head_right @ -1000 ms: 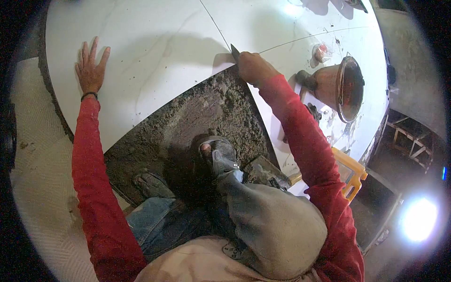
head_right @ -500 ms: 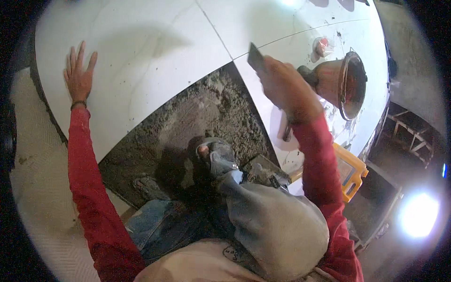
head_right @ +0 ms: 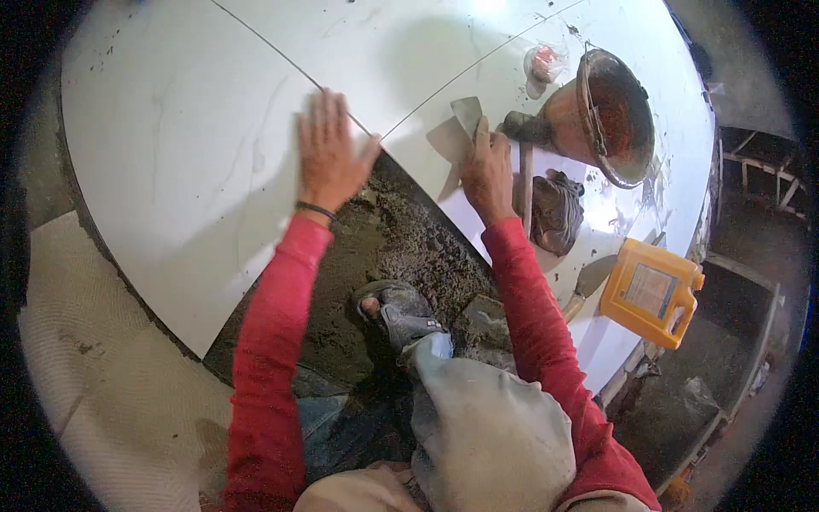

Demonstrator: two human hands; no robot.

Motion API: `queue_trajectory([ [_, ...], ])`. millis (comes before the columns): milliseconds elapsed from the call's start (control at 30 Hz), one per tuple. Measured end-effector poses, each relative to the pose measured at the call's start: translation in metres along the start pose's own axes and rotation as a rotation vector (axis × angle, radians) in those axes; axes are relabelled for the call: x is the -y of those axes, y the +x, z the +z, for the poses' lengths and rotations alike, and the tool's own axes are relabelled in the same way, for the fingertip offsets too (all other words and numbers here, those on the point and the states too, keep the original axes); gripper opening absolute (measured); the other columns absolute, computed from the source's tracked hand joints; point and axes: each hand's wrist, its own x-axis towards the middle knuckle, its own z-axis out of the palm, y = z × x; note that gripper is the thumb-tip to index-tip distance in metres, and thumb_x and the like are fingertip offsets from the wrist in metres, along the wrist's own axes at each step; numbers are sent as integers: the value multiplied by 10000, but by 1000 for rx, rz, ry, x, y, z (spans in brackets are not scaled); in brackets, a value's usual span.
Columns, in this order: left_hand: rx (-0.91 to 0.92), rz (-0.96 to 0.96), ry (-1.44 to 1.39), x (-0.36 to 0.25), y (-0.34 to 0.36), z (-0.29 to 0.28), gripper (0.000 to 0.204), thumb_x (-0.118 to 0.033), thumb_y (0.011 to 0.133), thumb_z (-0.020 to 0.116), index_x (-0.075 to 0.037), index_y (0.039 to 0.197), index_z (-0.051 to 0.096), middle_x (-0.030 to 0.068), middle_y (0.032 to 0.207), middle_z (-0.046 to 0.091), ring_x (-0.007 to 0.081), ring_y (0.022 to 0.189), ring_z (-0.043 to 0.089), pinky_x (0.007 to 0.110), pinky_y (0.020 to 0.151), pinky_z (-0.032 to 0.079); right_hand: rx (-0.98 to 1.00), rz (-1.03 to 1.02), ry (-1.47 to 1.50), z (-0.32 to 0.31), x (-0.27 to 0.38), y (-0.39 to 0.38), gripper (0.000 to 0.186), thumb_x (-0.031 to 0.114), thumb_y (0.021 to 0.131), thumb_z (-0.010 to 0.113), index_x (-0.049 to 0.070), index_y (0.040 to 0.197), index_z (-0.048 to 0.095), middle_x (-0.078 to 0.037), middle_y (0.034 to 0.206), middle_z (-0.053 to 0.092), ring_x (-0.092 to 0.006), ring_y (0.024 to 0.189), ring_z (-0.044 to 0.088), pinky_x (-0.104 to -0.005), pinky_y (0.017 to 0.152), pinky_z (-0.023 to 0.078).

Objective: The person places a large white tile onto a prepared mortar bed, wipes the tile surface with a cloth, hits the tile repeatedly with a rubber mallet to level it, and uses a small scraping tool to clean excess mortar from the seams between tiles.

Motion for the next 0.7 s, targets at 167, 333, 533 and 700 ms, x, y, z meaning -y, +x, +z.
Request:
queue_trajectory([
  [167,157,272,-339,-71,-34,-3,792,-601,974,428,13,1473,397,242,1575,298,368,1477,268,527,1213,183,-107,3,191,-1,-3,19,407,100,884,569,-13,1267,493,-263,1036,619,-434,943,623,-494,794,513],
  [333,115,373,-489,-69,-38,-38,616,-438,952,594,-87,1446,485,186,1542,388,352,1423,377,547,1191,237,-166,71,243,-12,15,36,390,203,942,579,-2,1261,486,-230,905,701,-461,761,673,-509,669,530],
  [533,-13,-179,-193,-14,-48,-27,610,-338,955,588,-138,1503,409,140,1572,351,325,1464,305,550,1197,214,324,29,625,-21,67,56,258,112,957,590,7,1188,546,-110,786,701,-132,538,619,-294,460,493],
  [700,79,-84,-82,0,-33,-23,584,-346,974,540,-205,1520,386,77,1599,315,311,1491,238,568,1204,179,417,-216,440,0,83,58,190,159,933,613,-4,1030,599,-178,696,644,-289,526,623,-410,532,498],
])
